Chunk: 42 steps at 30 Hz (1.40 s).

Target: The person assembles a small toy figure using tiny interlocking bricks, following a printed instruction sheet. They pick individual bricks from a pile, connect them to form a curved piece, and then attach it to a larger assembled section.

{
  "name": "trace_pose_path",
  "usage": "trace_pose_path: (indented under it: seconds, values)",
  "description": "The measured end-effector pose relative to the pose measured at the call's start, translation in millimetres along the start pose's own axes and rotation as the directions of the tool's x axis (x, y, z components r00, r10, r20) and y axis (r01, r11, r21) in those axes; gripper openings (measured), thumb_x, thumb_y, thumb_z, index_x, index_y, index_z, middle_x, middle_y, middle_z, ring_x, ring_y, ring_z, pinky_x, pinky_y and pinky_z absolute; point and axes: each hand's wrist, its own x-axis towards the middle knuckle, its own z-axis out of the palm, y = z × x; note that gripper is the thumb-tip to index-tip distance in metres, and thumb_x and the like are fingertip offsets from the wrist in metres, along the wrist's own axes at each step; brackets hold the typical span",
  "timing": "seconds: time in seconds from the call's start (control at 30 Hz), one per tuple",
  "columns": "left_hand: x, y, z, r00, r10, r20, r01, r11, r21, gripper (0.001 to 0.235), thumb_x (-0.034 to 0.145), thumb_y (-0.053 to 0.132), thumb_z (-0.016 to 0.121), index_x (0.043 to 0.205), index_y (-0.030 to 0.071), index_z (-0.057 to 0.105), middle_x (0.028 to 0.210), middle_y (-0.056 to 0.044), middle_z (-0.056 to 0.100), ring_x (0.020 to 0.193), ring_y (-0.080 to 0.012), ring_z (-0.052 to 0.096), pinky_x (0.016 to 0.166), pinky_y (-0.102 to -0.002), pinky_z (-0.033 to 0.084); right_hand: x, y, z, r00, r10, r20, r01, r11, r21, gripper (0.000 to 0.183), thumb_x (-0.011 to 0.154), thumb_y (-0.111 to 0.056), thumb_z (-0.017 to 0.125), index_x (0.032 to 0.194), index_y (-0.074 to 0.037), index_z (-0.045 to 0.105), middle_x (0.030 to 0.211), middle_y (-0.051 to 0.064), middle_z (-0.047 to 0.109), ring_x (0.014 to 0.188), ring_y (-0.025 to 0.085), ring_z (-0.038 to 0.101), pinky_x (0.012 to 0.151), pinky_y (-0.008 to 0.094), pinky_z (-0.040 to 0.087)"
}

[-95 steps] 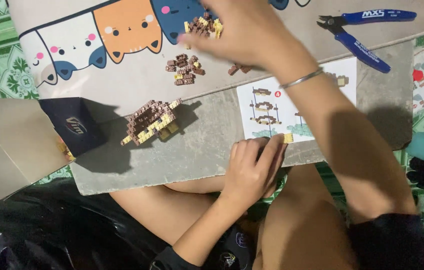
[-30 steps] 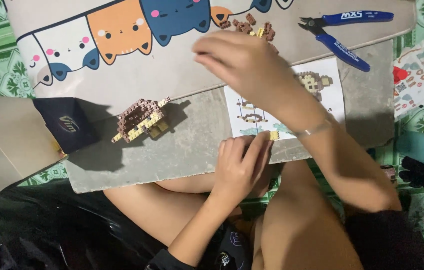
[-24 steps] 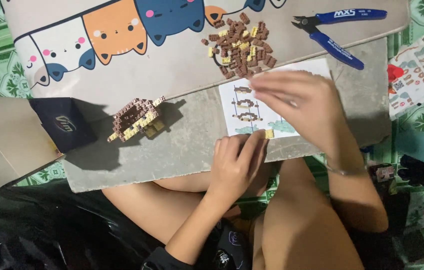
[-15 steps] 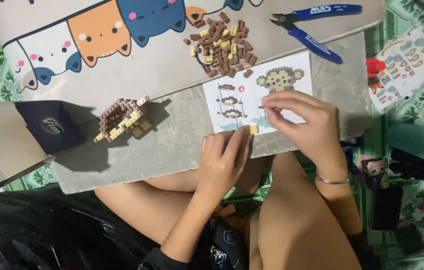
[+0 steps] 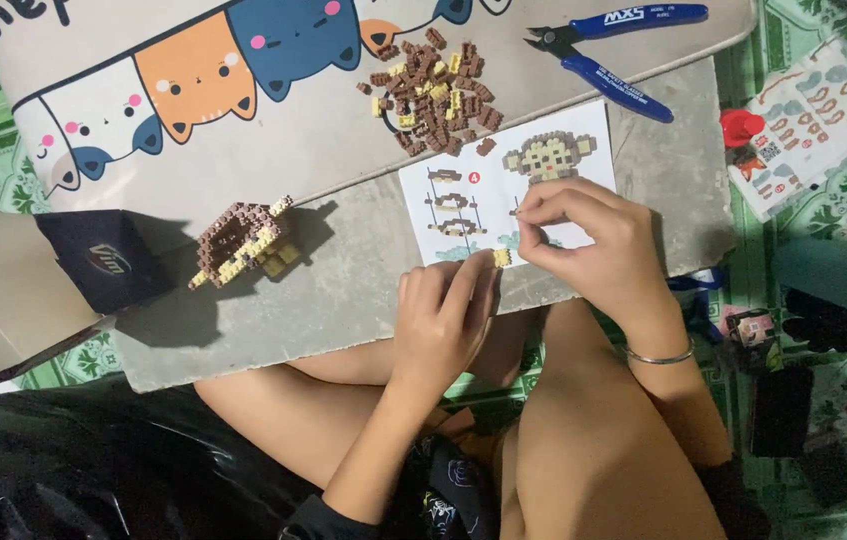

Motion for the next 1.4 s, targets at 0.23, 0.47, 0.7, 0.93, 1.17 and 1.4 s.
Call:
trace_pose_path:
  seconds: [0.23, 0.47, 0.7, 0.93, 1.17, 1.4]
  values:
    - [2, 2, -1, 0.999, -0.049, -0.023, 0.047, 0.996, -0.076, 0.025, 0.079, 0.01, 0.071, 0.103, 0.005, 0.065, 0.077, -0.007, 0.052, 0.066, -0.0215, 0.053, 0.059, -0.03, 0.044, -5, 1, -5, 0.998, 0.039, 0.051, -0.039, 0.999, 0.016, 0.016, 0.07, 0.015, 0.07, 0.078, 0.003, 0.062, 0.079, 0.014, 0.066, 0.069, 0.024, 0.065, 0.063, 0.033, 0.057]
    - [6, -5, -2, 0.945, 0.248, -0.215, -0.273, 0.958, -0.093, 0.014, 0.082, 0.005, 0.066, 0.095, 0.006, 0.072, 0.084, -0.01, 0.061, 0.065, -0.0198, 0.052, 0.062, -0.028, 0.048, -26, -2, -12, 0.957, 0.199, 0.212, -0.255, 0.923, 0.287, 0.027, 0.068, 0.006, 0.073, 0.09, -0.004, 0.061, 0.083, 0.009, 0.071, 0.069, 0.017, 0.066, 0.066, 0.032, 0.055]
    - [1, -9, 4, 0.895, 0.3, -0.331, -0.349, 0.932, -0.099, 0.015, 0.087, 0.006, 0.06, 0.087, 0.005, 0.074, 0.081, -0.01, 0.067, 0.059, -0.0157, 0.05, 0.054, -0.026, 0.047, -23, -8, -13, 0.952, 0.123, 0.281, -0.167, 0.976, 0.138, 0.015, 0.073, 0.0, 0.071, 0.087, -0.007, 0.069, 0.086, 0.006, 0.071, 0.074, 0.022, 0.066, 0.068, 0.034, 0.052]
    - [8, -4, 1, 0.887, 0.254, -0.386, -0.339, 0.925, -0.171, 0.013, 0.088, 0.005, 0.061, 0.085, 0.002, 0.073, 0.079, -0.012, 0.067, 0.058, -0.0193, 0.049, 0.054, -0.029, 0.047, -27, -7, -9, 0.951, 0.152, 0.271, -0.204, 0.963, 0.176, 0.014, 0.07, -0.001, 0.072, 0.083, -0.008, 0.07, 0.084, 0.004, 0.07, 0.067, 0.017, 0.06, 0.065, 0.031, 0.051]
    - [-1, -7, 6, 0.882, 0.224, -0.415, -0.312, 0.937, -0.157, 0.008, 0.082, 0.004, 0.067, 0.084, 0.005, 0.075, 0.077, -0.009, 0.068, 0.057, -0.0163, 0.047, 0.054, -0.027, 0.046, -27, -8, -11, 0.961, 0.143, 0.235, -0.198, 0.952, 0.232, 0.012, 0.069, 0.001, 0.071, 0.079, -0.005, 0.069, 0.081, 0.007, 0.07, 0.07, 0.022, 0.064, 0.065, 0.032, 0.053]
    - [-3, -18, -11, 0.953, 0.109, -0.283, -0.135, 0.988, -0.071, 0.019, 0.075, 0.004, 0.075, 0.093, 0.006, 0.072, 0.083, -0.009, 0.066, 0.063, -0.0203, 0.053, 0.062, -0.031, 0.048, -22, -11, -23, 0.977, 0.153, 0.151, -0.16, 0.986, 0.036, 0.014, 0.072, 0.006, 0.071, 0.083, -0.001, 0.069, 0.084, 0.01, 0.069, 0.076, 0.025, 0.066, 0.07, 0.036, 0.053]
